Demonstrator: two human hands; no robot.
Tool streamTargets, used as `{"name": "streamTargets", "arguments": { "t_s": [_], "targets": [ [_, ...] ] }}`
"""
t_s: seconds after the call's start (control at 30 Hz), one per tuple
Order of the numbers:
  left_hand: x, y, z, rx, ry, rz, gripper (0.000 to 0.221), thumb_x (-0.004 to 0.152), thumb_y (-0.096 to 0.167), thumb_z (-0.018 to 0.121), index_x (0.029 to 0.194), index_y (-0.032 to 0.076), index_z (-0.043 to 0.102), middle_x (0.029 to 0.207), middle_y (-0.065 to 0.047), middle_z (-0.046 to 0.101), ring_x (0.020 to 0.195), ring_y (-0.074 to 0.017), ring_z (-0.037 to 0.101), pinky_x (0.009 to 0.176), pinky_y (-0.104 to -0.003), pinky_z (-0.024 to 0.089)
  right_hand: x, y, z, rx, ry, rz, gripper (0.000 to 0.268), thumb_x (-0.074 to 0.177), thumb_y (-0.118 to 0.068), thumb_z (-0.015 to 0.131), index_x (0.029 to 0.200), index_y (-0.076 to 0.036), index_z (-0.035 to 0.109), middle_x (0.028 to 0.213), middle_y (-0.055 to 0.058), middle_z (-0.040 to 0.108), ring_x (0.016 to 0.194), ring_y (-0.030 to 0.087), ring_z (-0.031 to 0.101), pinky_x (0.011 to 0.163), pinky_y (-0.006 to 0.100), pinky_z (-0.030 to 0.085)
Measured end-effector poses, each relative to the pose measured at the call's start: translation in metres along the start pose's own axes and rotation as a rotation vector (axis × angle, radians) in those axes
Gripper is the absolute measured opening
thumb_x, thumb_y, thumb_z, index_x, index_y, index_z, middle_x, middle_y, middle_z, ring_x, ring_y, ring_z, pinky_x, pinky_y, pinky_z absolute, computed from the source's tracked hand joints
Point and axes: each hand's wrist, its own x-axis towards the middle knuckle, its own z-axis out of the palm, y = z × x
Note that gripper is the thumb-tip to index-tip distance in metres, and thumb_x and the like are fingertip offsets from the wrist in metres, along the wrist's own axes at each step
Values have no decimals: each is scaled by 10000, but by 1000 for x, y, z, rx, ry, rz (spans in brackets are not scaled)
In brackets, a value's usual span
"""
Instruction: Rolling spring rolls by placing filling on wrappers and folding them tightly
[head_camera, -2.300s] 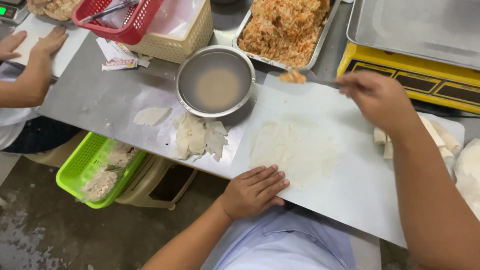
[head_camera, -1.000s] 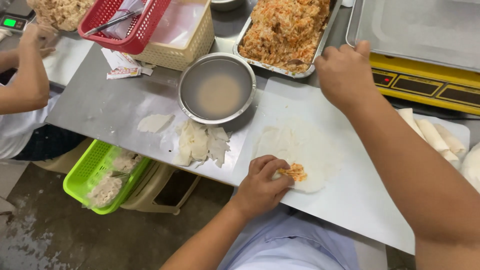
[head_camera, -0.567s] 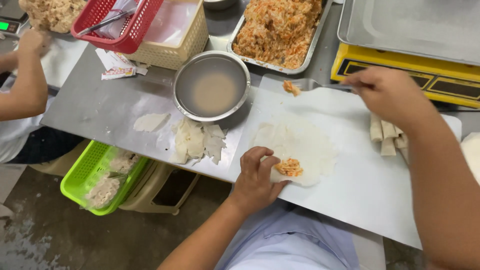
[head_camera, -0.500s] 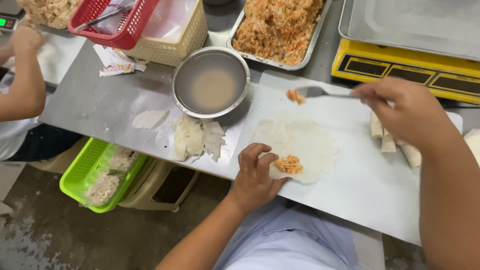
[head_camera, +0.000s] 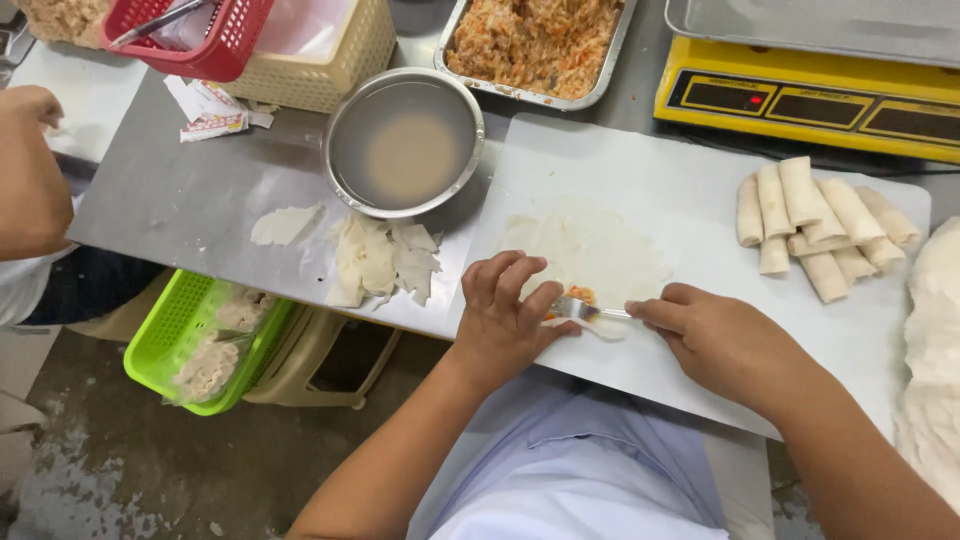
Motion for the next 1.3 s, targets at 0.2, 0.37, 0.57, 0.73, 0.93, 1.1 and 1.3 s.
{"name": "streamTargets", "arguments": {
  "t_s": [0.2,0.37,0.57,0.73,0.93,1.1,1.3],
  "targets": [
    [2,1,-2,10,-41,42,377,1020,552,621,1116,204,513,1332,-50,433,1231,-290,512,977,-449,416,-8,-15,-43,-292,-81,131,455,979,-232,462,1320,-488,620,1207,-144,660,916,244,754,735,428,591],
    [5,-2,-8,-11,-133,51,310,949,487,769,995,215,626,1301,-21,483,1229,-267,511,980,-446,403,-10,-6,-45,-253,-135,108,449,976,-252,466,1283,-519,654,1128,-142,694,930,243,753,770,432,588],
    [5,5,-28,-63,-110,162,140,989,74,696,926,178,626,993,19,618,986,-214,567,867,-374,383,-5,41,18,-262,485,-267,538,829,22,625,1261,-279,732,939,7,685,587,319,614,550,449,493],
    [4,-2,-24,-179,-165,96,107,974,96,691,933,187,652,986,29,641,993,-244,574,851,-398,433,29,35,1,-195,881,-396,568,931,178,579,1407,-110,695,998,176,633,786,369,560,699,492,420],
    [31,-33,10,-233,-317,-226,208,922,325,726,1089,203,698,1030,-7,663,980,-310,571,810,-457,447,140,16,-44,-228,1016,-457,568,842,188,559,1380,61,686,823,196,532,688,394,478,594,485,386],
    [38,-28,5,-28,-296,-362,571,874,441,771,1336,175,568,1127,-71,604,1071,-300,616,866,-433,506,150,-6,-18,-343,969,-336,328,1020,-83,533,1296,-128,705,1052,99,670,1036,293,651,850,390,506],
    [5,-18,-1,-176,-548,-209,387,997,249,580,1366,133,559,1108,-115,707,1193,-335,643,1020,-478,476,74,-46,53,62,299,-348,292,1014,-256,516,1142,-69,700,1039,191,704,1025,411,677,876,494,553]
  ]
}}
